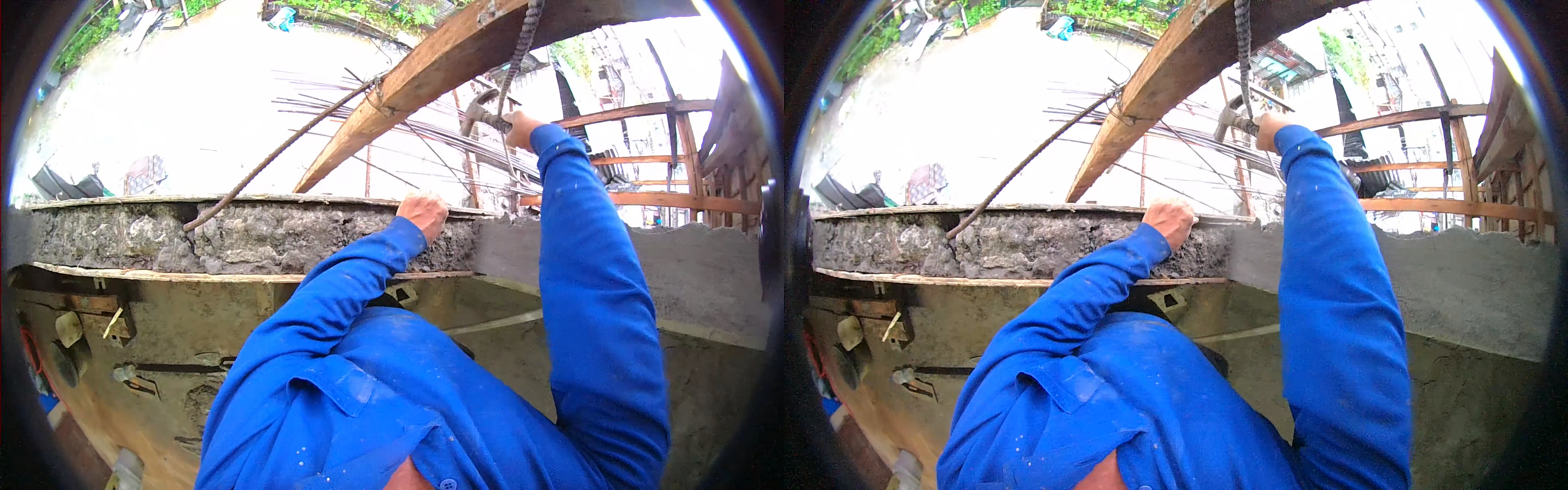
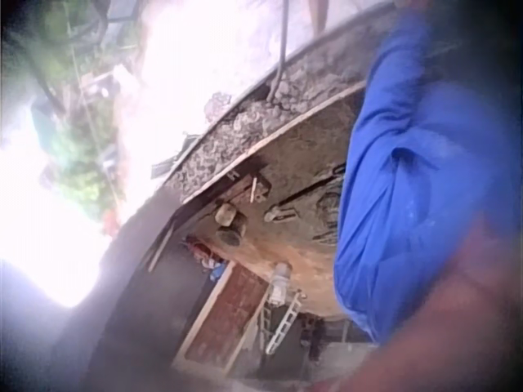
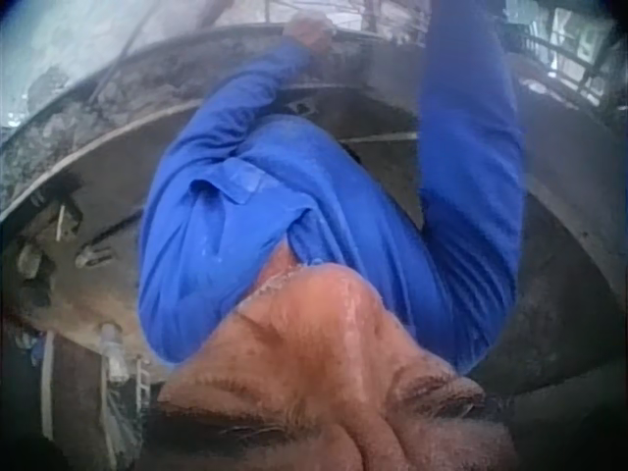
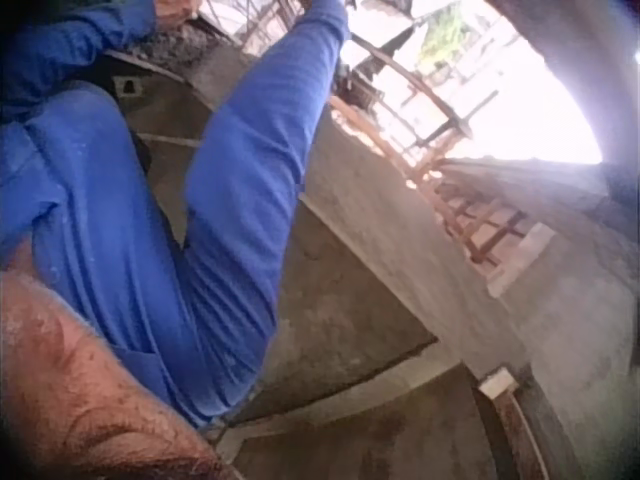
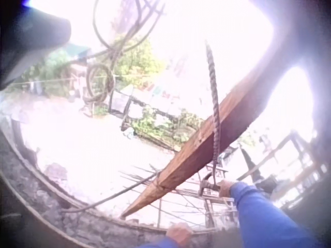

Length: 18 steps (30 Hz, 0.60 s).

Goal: The person positions a wooden board against a concrete form containing wet mortar and drives nails into the wood with a hammer.

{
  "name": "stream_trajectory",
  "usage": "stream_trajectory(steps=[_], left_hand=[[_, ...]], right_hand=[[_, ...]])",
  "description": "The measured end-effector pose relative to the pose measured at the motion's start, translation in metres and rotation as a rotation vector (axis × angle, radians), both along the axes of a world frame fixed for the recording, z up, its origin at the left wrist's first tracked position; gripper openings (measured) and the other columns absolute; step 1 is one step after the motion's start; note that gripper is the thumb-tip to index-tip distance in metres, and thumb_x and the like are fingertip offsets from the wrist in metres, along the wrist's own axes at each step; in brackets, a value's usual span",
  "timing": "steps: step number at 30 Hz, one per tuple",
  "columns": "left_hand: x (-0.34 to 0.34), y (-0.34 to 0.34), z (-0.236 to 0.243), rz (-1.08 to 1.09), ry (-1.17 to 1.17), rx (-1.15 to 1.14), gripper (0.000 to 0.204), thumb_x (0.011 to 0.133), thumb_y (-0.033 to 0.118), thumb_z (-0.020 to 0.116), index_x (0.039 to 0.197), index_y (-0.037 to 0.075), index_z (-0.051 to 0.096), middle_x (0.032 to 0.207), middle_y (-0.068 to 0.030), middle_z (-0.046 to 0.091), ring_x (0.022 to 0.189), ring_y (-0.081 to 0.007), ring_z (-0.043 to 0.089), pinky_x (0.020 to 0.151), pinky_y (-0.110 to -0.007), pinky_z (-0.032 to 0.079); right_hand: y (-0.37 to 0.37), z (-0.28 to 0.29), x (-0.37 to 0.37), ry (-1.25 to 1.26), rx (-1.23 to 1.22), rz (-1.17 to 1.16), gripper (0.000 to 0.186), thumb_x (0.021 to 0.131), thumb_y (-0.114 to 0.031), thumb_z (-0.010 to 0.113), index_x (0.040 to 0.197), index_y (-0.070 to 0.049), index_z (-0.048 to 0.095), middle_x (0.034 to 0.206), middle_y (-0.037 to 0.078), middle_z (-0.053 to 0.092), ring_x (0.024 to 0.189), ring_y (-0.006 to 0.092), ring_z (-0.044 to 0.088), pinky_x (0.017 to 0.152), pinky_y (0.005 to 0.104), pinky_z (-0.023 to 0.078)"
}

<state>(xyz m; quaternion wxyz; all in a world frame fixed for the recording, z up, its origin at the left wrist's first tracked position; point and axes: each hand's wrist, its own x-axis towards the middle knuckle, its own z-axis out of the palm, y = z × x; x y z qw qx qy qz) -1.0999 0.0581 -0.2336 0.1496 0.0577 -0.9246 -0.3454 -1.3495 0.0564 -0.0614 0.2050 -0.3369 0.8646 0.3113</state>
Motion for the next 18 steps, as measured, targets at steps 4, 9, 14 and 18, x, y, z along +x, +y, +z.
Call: stream_trajectory(steps=[4,9,14,18], left_hand=[[-0.005,0.004,-0.009,0.012,-0.022,0.011,0.014,0.078,0.012,0.053,0.073,0.004,0.063,0.079,-0.0151,0.065,0.075,-0.0293,0.065,0.067,-0.042,0.05],[-0.005,0.0,-0.008,-0.005,-0.085,-0.006,0.014,0.078,0.013,0.053,0.072,0.005,0.063,0.078,-0.0132,0.065,0.076,-0.0279,0.065,0.066,-0.041,0.05],[-0.014,0.003,0.008,0.007,0.046,-0.071,0.014,0.078,0.011,0.052,0.072,0.004,0.062,0.077,-0.0137,0.064,0.075,-0.0274,0.065,0.065,-0.04,0.05],[-0.01,-0.002,0.005,0.033,0.057,-0.057,0.013,0.076,0.01,0.053,0.07,0.003,0.062,0.077,-0.0145,0.064,0.074,-0.0279,0.065,0.064,-0.04,0.05]], right_hand=[[0.024,-0.026,0.025,-0.08,0.311,0.223,0.043,0.07,-0.018,0.063,0.11,-0.005,0.065,0.097,0.017,0.068,0.087,0.0311,0.066,0.079,0.0371,0.053],[-0.002,0.011,0.02,-0.352,0.508,0.067,0.05,0.068,-0.024,0.068,0.115,-0.011,0.065,0.089,0.013,0.069,0.076,0.0205,0.066,0.069,0.0342,0.054],[0.047,-0.005,-0.033,0.1,-0.179,0.034,0.049,0.072,-0.012,0.058,0.121,-0.006,0.059,0.098,0.023,0.066,0.09,0.0336,0.066,0.081,0.0385,0.052],[0.047,-0.032,0.026,-0.112,0.197,0.271,0.041,0.069,-0.012,0.059,0.11,-0.006,0.064,0.094,0.021,0.067,0.089,0.035,0.066,0.08,0.0411,0.052]])
